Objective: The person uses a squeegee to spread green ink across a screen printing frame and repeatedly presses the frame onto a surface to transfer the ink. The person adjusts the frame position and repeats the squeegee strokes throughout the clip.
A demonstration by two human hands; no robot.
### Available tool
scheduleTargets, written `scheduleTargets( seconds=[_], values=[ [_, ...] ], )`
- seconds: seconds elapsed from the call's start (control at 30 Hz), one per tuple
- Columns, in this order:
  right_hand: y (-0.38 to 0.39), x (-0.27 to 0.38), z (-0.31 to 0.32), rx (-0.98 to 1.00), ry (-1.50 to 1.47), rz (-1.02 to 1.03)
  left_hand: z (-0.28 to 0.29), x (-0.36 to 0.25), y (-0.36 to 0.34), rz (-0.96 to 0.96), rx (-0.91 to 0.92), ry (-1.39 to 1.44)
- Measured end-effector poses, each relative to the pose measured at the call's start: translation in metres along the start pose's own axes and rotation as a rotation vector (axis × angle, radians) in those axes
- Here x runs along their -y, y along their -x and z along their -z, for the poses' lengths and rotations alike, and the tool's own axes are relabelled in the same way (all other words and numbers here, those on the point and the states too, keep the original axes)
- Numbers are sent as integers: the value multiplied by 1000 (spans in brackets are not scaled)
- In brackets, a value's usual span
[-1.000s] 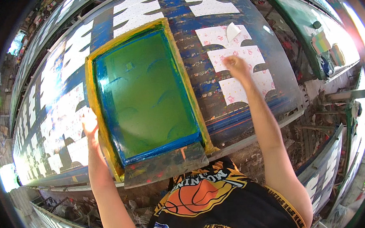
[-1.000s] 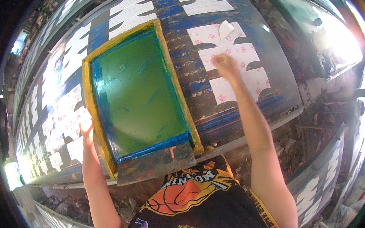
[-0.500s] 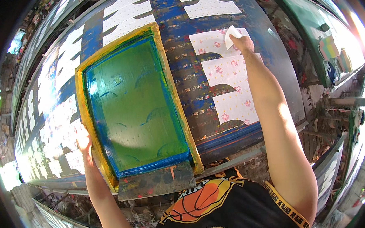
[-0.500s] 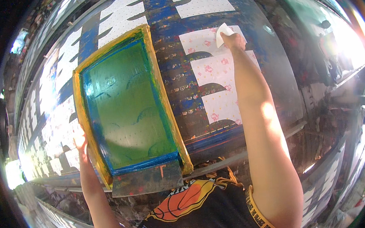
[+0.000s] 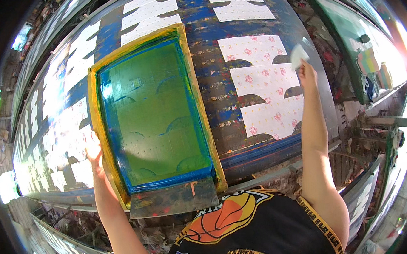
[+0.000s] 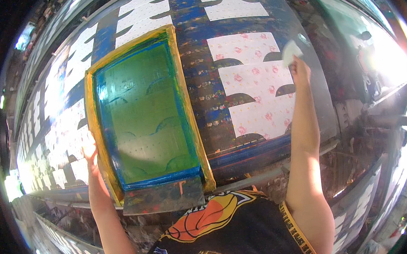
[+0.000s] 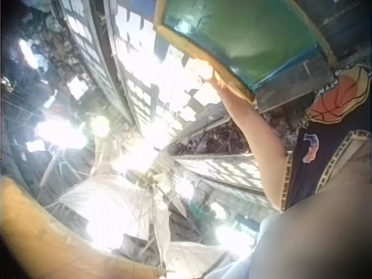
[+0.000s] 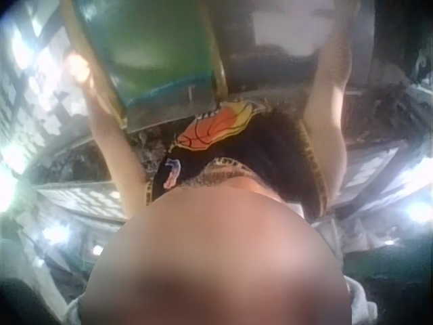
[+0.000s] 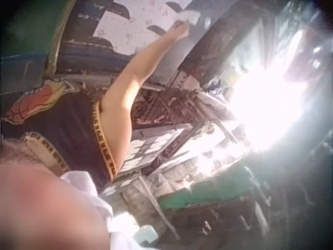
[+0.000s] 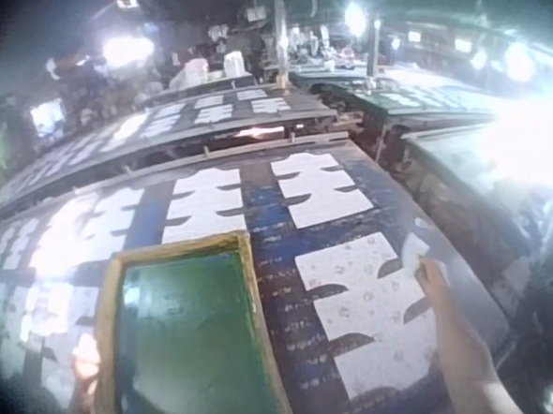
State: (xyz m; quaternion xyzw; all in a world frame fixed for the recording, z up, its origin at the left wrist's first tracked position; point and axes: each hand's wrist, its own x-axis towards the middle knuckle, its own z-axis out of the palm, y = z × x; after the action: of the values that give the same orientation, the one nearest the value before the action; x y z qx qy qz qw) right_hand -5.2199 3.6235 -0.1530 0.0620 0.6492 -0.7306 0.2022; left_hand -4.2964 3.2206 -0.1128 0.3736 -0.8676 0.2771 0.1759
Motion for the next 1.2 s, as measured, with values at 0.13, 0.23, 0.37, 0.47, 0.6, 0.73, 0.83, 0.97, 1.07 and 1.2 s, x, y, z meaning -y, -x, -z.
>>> scheduleTargets(
  seconds=[0.13, 0.23, 0.37, 0.47, 0.6, 0.73, 0.83, 0.97, 1.07, 1.2],
  values=[
    [20, 7, 151, -95, -224, 37, -4, 1, 0, -8, -19, 18],
    [74, 2, 212, -238, -442, 5, -7, 3, -3, -25, -36, 36],
    [199, -24, 179, -194, -217, -27, -17, 7, -12, -37, -61, 70],
    [327, -57, 103, 115, 279, 96, -22, 12, -9, -37, -73, 89],
    [455, -106, -14, 597, 806, 211, -32, 17, -8, -41, -109, 110],
    [503, -126, -70, 574, 1205, 589, -43, 20, -8, -155, -247, -18],
    [497, -123, -80, 570, 1241, 557, -47, 15, -7, 136, -73, 393],
    [496, -114, -84, 625, 1301, 509, -41, 8, -11, 278, -30, 536],
    [506, -103, -88, 596, 1266, 496, -33, 8, -15, 398, 73, 653],
    [514, -82, -88, 604, 1180, 580, -28, 13, -19, 402, 66, 682]
  ],
)
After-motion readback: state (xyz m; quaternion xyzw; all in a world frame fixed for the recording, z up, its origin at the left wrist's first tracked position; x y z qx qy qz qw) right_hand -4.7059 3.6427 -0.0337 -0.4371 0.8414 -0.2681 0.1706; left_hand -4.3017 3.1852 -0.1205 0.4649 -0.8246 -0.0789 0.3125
